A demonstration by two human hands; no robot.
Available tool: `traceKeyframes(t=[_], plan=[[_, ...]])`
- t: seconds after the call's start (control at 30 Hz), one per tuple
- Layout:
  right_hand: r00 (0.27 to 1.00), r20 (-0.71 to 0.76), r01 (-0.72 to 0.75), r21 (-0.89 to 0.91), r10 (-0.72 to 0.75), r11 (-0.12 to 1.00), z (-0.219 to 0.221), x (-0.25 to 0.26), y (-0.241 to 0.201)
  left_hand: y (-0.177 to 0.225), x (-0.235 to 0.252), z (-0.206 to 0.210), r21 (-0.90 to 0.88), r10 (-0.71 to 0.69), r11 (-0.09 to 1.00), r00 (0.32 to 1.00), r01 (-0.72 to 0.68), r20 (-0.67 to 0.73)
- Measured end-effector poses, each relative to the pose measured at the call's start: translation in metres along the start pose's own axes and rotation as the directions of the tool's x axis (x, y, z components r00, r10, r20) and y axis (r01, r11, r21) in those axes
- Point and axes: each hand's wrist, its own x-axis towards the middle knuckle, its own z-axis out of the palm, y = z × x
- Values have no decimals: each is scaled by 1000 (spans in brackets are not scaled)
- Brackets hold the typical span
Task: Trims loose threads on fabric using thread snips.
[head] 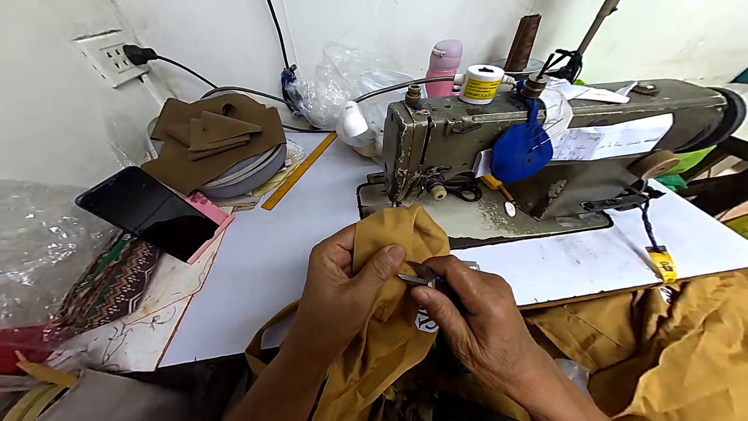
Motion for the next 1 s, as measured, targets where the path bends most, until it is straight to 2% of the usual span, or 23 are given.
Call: traceKeyframes(t=[0.17, 0.6, 0.7, 0.77, 0.8, 0.83, 0.9, 1.0], plan=[[1000, 4, 27, -55, -27, 998, -2, 1, 0, -1, 0, 1, 43, 32, 999, 999, -31, -11], [999, 8, 46, -52, -46, 998, -5, -1, 1, 0, -3, 4, 120, 117, 986, 993, -114, -16], [982, 154, 104, 33, -107, 994, -5, -12, -17, 0, -2, 5, 131, 124, 984, 991, -118, -42], [938, 307, 121, 147, -162, 982, -3, -22, -39, -2, 0, 6, 126, 138, 983, 989, -130, -58], [928, 335, 107, 183, -165, 977, -3, -24, -44, -2, 1, 7, 120, 143, 984, 988, -134, -63], [944, 303, 77, 181, -130, 980, -3, -25, -42, -3, 1, 7, 118, 145, 984, 987, -137, -63], [989, 145, 14, 119, -31, 993, -4, -20, -26, -2, -1, 8, 112, 137, 985, 989, -130, -59], [999, -4, -33, 76, 33, 997, -6, -10, -10, -1, -2, 11, 102, 145, 985, 987, -138, -65]])
